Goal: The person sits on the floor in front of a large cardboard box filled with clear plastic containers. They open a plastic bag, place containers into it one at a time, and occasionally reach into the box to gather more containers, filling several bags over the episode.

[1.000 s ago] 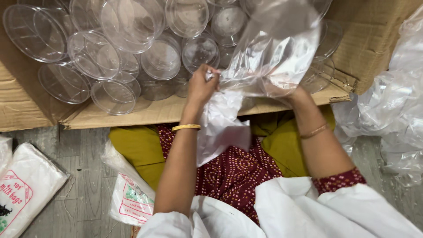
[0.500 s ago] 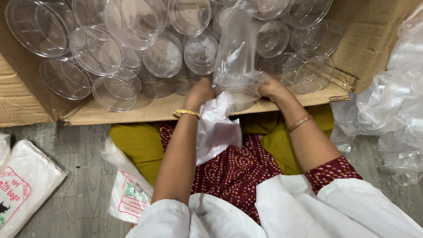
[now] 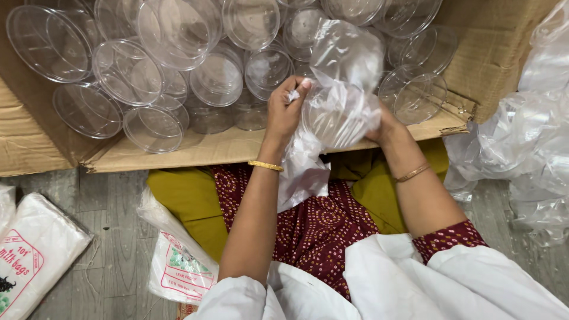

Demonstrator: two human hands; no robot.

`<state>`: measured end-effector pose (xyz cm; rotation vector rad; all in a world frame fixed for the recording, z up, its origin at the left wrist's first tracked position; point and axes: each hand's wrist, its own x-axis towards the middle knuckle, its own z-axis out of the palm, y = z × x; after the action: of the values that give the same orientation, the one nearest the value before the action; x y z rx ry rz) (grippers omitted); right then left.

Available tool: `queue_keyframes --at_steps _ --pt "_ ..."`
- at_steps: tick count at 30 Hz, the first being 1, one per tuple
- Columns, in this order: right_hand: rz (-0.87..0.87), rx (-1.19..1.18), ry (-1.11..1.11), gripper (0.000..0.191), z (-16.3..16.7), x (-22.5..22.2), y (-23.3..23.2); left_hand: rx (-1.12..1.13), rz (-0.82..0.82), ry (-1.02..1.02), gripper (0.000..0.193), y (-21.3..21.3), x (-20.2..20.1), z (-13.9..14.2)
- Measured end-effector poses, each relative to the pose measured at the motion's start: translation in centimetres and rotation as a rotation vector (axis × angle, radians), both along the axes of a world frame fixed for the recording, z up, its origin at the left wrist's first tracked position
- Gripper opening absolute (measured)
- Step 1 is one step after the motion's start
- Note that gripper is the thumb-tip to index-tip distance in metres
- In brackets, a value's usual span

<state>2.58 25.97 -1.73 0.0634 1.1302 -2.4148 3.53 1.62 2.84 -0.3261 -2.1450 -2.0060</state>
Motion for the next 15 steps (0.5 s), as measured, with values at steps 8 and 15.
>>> queue_keyframes --at_steps 8,15 --pt "0.299 -0.413 -0.005 0.082 4.7 5.3 -3.4 0.186 -0.15 -0.119 0.023 1.9 -1.1 -0.5" --pt "0.191 -0.662 -0.008 0.063 6.5 9.0 -1.5 0.214 -0.337 -0.164 0.016 4.1 -0.2 -3.1"
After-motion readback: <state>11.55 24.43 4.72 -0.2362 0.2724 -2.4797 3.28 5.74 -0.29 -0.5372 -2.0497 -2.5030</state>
